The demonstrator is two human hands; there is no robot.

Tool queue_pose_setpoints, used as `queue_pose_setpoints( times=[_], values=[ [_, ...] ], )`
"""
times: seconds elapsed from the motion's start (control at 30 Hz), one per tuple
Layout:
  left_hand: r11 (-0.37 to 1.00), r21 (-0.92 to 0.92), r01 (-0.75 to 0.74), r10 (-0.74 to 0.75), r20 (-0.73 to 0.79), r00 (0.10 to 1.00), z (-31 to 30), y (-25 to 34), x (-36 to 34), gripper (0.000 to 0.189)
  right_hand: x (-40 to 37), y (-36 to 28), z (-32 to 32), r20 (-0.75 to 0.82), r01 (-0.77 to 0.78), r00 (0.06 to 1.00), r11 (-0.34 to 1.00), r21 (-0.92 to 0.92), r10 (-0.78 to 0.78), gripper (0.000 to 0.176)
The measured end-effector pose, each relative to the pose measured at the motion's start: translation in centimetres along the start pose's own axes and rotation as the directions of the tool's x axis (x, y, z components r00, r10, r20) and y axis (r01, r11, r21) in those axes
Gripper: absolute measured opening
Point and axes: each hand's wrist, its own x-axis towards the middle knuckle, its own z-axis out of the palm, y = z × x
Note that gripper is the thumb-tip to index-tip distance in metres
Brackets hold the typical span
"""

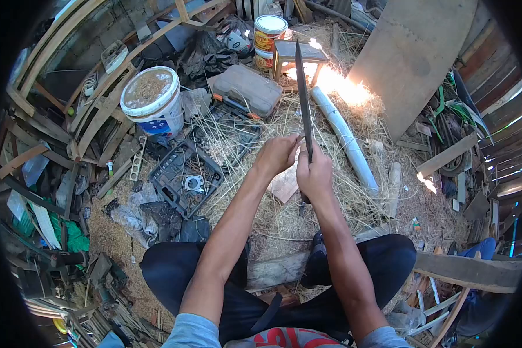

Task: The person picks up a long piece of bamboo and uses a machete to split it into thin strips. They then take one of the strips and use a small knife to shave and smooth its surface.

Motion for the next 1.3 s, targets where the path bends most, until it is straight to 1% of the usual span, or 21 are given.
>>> queue_pose_setpoints(
  times=[0.03,0.07,0.1,0.13,0.17,0.27,0.4,0.47,0.5,0.57,0.63,0.67,0.7,0.77,0.8,0.87,0.93,1.03,1.07,1.17,1.3],
  values=[
    [0.999,0.012,0.031,-0.032,0.038,0.999,0.7,-0.7,-0.1,0.018,0.1,0.3,0.1,-0.027,0.041,0.999,0.999,-0.001,-0.041,0.042],
    [0.997,0.024,0.067,-0.068,0.078,0.995,1.9,-1.5,-0.9,0.019,-0.2,1.2,0.4,0.070,-0.119,0.990,0.993,-0.011,0.120,0.042],
    [0.994,0.039,0.103,-0.107,0.120,0.987,3.5,-2.7,-1.9,0.020,-1.2,3.1,1.0,0.083,-0.126,0.988,0.991,-0.050,0.130,0.042],
    [0.999,-0.037,0.029,-0.030,-0.036,0.999,5.7,-4.2,-3.0,0.021,-2.1,5.4,1.8,0.090,-0.125,0.987,0.988,-0.086,0.133,0.041],
    [0.999,-0.028,0.017,-0.018,-0.019,1.000,5.7,-4.5,-2.2,0.021,-2.2,6.5,2.0,0.088,-0.118,0.988,0.985,-0.124,0.130,0.041],
    [0.999,-0.026,0.035,-0.033,0.088,0.996,6.1,-3.8,-1.9,0.022,-2.8,6.1,1.1,0.068,-0.194,0.977,0.976,-0.099,0.202,0.036],
    [0.999,-0.033,-0.009,0.010,0.031,0.999,5.5,-3.4,-1.5,0.019,-1.7,5.1,0.8,0.060,-0.201,0.977,0.977,-0.075,0.206,0.032],
    [0.998,-0.054,-0.032,0.033,0.010,0.999,3.5,-1.7,-1.1,0.017,-1.2,3.9,0.3,0.014,-0.125,0.992,0.991,-0.043,0.126,0.032],
    [0.998,-0.069,-0.012,0.014,0.016,1.000,3.0,-1.2,-1.0,0.018,-0.9,3.0,-0.1,-0.012,-0.092,0.996,0.995,-0.027,0.092,0.032],
    [0.995,-0.093,0.021,-0.019,0.021,1.000,2.0,-0.5,-0.6,0.018,-0.6,1.9,-0.5,0.030,-0.134,0.990,0.990,-0.031,0.135,0.033],
    [0.999,0.015,-0.029,0.029,-0.014,0.999,3.5,-2.4,-1.6,0.024,-0.6,2.6,0.2,0.040,-0.160,0.986,0.984,-0.075,0.163,0.033],
    [0.995,0.077,-0.059,0.061,-0.033,0.998,5.7,-5.1,-2.8,0.024,-1.3,5.3,1.4,0.073,-0.094,0.991,0.971,-0.219,0.112,0.035],
    [0.986,0.138,-0.091,0.099,-0.051,0.994,7.0,-7.2,-3.6,0.025,-1.6,6.0,1.6,0.082,-0.135,0.984,0.965,-0.226,0.157,0.036],
    [0.980,0.190,0.049,-0.054,0.020,0.998,6.2,-9.8,-5.2,0.025,-1.8,6.6,2.0,0.105,-0.223,0.961,0.944,-0.244,0.254,0.038],
    [0.969,0.216,0.123,-0.140,0.064,0.988,6.1,-10.4,-6.0,0.025,-1.5,6.8,2.1,0.103,-0.178,0.972,0.948,-0.264,0.211,0.039],
    [0.965,-0.020,0.262,-0.263,-0.047,0.964,3.7,-8.4,-5.3,0.024,-1.5,6.5,2.2,0.107,-0.226,0.960,0.940,-0.256,0.260,0.039],
    [0.881,-0.318,0.351,-0.409,-0.135,0.903,1.7,-6.3,-4.1,0.022,-1.5,5.6,2.2,0.120,-0.259,0.950,0.944,-0.203,0.287,0.039],
    [0.939,-0.344,-0.004,-0.136,-0.382,0.914,0.3,-2.3,-2.8,0.022,-1.4,6.4,3.3,0.127,-0.238,0.955,0.951,-0.199,0.266,0.040],
    [0.946,-0.312,-0.084,-0.050,-0.399,0.916,0.1,-1.5,-2.4,0.022,-1.4,6.7,3.5,0.127,-0.229,0.958,0.953,-0.198,0.256,0.041],
    [0.951,-0.253,-0.177,0.068,-0.387,0.920,1.1,-0.8,-1.8,0.022,-1.2,6.8,4.0,0.138,-0.212,0.961,0.958,-0.190,0.240,0.041],
    [0.939,-0.334,-0.076,-0.057,-0.372,0.927,1.9,-1.2,-1.6,0.019,-0.8,7.2,4.3,0.155,-0.226,0.955,0.959,-0.170,0.252,0.041]
  ],
)
